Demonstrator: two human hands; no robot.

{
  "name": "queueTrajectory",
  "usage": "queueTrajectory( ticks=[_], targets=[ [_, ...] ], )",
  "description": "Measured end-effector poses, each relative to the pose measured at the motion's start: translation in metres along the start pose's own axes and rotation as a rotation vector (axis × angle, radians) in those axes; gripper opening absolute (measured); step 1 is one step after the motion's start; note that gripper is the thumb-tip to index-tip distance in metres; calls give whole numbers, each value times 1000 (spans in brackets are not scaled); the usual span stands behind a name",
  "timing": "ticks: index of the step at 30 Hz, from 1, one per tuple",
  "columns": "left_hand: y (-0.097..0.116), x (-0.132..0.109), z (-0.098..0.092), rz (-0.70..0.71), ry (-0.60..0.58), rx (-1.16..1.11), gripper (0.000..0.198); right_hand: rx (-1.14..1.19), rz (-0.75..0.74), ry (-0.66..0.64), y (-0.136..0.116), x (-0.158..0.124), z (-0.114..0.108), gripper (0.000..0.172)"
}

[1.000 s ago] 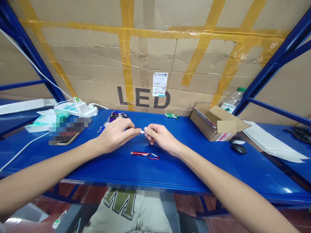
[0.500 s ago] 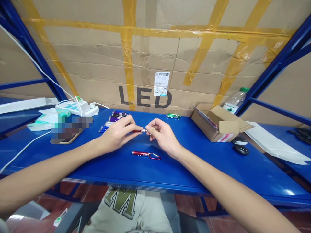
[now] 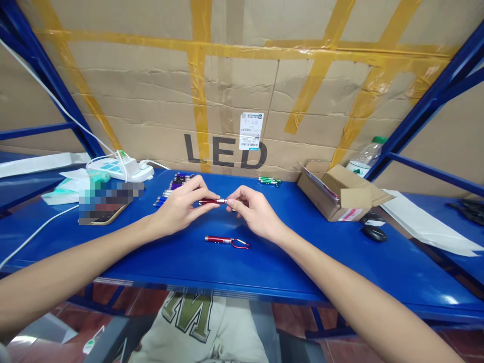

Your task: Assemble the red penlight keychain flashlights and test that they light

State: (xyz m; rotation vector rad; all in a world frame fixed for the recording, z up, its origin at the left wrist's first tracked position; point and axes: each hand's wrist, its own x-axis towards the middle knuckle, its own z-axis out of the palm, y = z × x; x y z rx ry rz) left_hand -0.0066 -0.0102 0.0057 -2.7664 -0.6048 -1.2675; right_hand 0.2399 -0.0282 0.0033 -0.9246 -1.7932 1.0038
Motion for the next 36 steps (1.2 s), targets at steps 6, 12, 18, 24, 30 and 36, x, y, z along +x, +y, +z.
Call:
queueTrajectory(
  ticks=[6,12,18,24,30,36],
  targets=[
    [2,0,0,37,-15,9,11,27,88,-69,-5,0,0,45],
    [3,2,-2,68,-1,17,11,279,233,-146,-8,-2,1,44],
    [3,2,-2,88,4,40,13,390,301,-166,-7,-2,1,42],
    [2,2,0,48,4,35,12,179,124,0,-6,-2,6,41],
    [1,2,0,-8,11,25,13,83,-7,34,-1,1,5,37],
    [-1,1,0,-39,25,21,13,-19,-24,28,4,0,0,30]
  ],
)
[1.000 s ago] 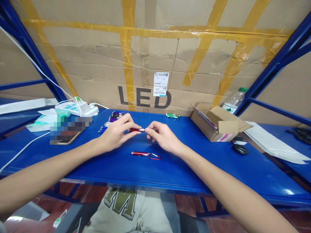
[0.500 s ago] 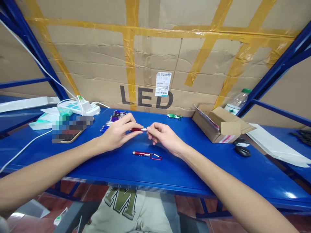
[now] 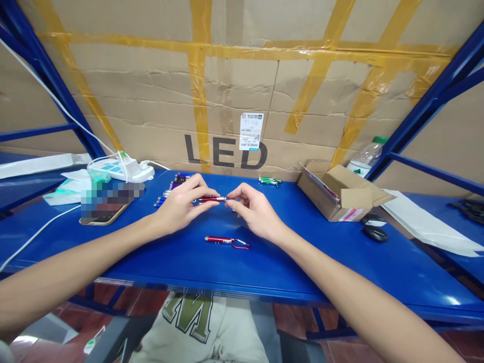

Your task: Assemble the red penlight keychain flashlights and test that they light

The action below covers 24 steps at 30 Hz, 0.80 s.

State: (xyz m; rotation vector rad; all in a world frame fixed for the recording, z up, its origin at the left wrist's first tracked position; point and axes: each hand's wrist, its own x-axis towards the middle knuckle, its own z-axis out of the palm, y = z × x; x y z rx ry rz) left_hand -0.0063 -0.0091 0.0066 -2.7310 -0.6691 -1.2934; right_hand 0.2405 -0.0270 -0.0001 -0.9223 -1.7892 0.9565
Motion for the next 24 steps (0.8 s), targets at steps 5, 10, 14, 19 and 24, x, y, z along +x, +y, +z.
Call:
queueTrajectory(
  ticks=[5,10,14,19,24],
  targets=[
    [1,1,0,21,-22,-13,11,-44,22,-4,-1,-1,1,25],
    [1,0,-1,22,-34,-14,13,-58,17,-8,-3,-2,1,24],
    [1,0,-2,42,-42,-15,15,-54,13,-20,-4,-3,0,26],
    [0,1,-3,65,-57,-11,15,-59,10,-42,-8,-2,0,29],
    [2,2,-5,83,-63,9,17,-25,37,-73,-9,-2,-2,31]
  ],
)
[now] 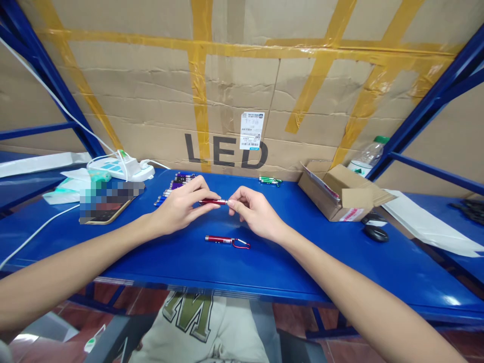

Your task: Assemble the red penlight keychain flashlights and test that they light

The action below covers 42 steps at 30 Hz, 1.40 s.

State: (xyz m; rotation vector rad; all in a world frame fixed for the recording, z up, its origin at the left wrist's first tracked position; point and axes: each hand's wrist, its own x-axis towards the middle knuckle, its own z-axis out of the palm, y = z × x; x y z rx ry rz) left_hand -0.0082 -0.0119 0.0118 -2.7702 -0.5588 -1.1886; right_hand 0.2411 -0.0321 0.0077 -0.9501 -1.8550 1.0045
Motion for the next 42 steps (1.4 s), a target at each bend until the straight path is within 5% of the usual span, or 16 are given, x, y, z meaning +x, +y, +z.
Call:
queueTrajectory(
  ticks=[24,42],
  targets=[
    [0,-3,8,-67,-101,-31,30,-700,-469,-16,8,-7,-8,21],
    [5,6,10,-509,-250,-534,50,-857,-534,-10,0,-8,-11,34]
  ],
)
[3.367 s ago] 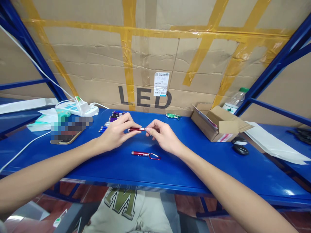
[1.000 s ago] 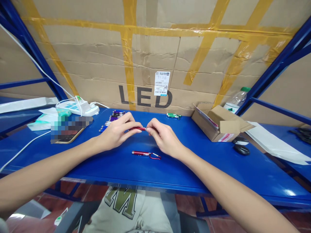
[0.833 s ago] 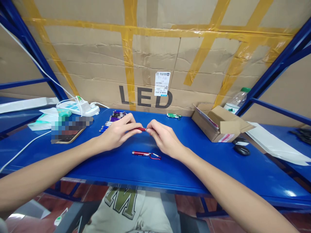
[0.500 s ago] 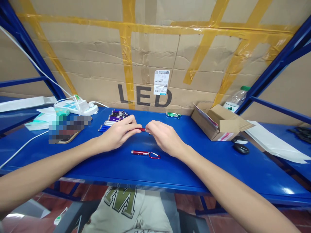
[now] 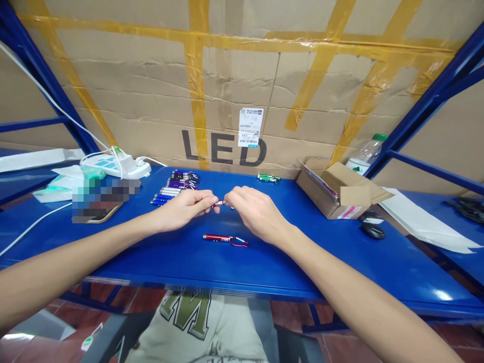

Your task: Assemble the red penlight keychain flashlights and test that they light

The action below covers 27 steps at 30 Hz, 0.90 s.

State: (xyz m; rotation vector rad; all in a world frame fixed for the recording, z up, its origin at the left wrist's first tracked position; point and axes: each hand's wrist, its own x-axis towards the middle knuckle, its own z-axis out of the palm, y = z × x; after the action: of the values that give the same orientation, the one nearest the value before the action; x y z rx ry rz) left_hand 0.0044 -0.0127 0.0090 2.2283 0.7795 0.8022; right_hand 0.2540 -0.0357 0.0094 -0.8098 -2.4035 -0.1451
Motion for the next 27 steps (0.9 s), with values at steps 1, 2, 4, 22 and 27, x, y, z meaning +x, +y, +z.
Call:
queueTrajectory(
  ticks=[1,2,4,22,27],
  targets=[
    [0,0,1,2,12,-1,49,14,5,8,0,0,1,32],
    [-1,0,1,16,29,15,47,36,12,15,0,0,1,30],
    [-2,-1,2,67,71,90,40,102,42,21,1,0,3,25],
    [1,-10,-4,454,162,742,32,1009,562,-120,-3,7,7,43],
    [4,-11,-5,552,208,858,28,1336,682,-208,-3,9,4,41]
  ],
)
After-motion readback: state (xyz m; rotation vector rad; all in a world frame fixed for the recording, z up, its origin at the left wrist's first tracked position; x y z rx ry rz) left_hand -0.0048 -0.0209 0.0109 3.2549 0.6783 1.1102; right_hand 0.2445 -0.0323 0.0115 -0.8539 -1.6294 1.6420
